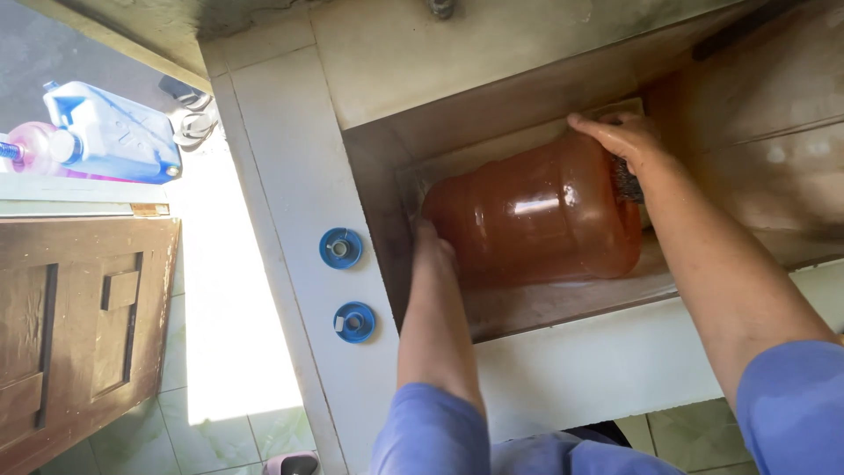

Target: Cleaning a large orange plastic water jug using a scrubbing pad and a long-handled brush in a utility sink.

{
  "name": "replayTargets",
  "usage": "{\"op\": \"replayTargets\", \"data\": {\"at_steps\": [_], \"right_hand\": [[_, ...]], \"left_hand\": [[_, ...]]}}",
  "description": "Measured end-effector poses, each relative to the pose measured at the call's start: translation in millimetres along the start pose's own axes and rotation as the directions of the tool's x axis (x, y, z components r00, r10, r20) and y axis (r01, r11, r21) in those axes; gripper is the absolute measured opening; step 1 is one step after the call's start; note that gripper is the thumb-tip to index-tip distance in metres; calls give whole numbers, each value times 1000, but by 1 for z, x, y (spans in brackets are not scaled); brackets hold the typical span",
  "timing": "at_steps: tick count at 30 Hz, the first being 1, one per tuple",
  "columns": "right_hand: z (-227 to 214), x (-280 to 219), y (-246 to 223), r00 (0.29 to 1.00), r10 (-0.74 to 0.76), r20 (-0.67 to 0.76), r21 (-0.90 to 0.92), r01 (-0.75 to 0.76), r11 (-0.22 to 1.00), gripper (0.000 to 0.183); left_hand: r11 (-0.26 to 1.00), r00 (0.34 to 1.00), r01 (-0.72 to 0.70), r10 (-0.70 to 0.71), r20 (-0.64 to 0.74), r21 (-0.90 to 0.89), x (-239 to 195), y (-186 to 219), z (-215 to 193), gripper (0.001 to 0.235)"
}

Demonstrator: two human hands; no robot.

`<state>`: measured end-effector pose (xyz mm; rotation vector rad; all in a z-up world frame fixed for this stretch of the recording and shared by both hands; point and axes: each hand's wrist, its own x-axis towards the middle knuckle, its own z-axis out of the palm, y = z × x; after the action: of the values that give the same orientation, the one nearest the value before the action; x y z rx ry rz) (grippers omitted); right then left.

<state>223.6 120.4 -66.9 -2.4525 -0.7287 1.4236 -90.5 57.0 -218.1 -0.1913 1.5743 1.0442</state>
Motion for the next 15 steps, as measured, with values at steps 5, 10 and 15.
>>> {"op": "replayTargets", "data": {"at_steps": [5, 10, 15], "right_hand": [[-4, 31, 17, 995, -48, -85, -85, 40, 996, 102], [-27, 86, 44, 961, -199, -194, -120, 178, 977, 72], [-36, 62, 46, 917, -333, -220, -192, 294, 936, 31]], "left_hand": [[952, 965, 260, -263, 0, -163, 5, -33, -10, 67], [953, 953, 291, -282, 113, -77, 0, -11, -7, 64], [945, 923, 328, -318, 215, -12, 64, -8, -21, 61]]}}
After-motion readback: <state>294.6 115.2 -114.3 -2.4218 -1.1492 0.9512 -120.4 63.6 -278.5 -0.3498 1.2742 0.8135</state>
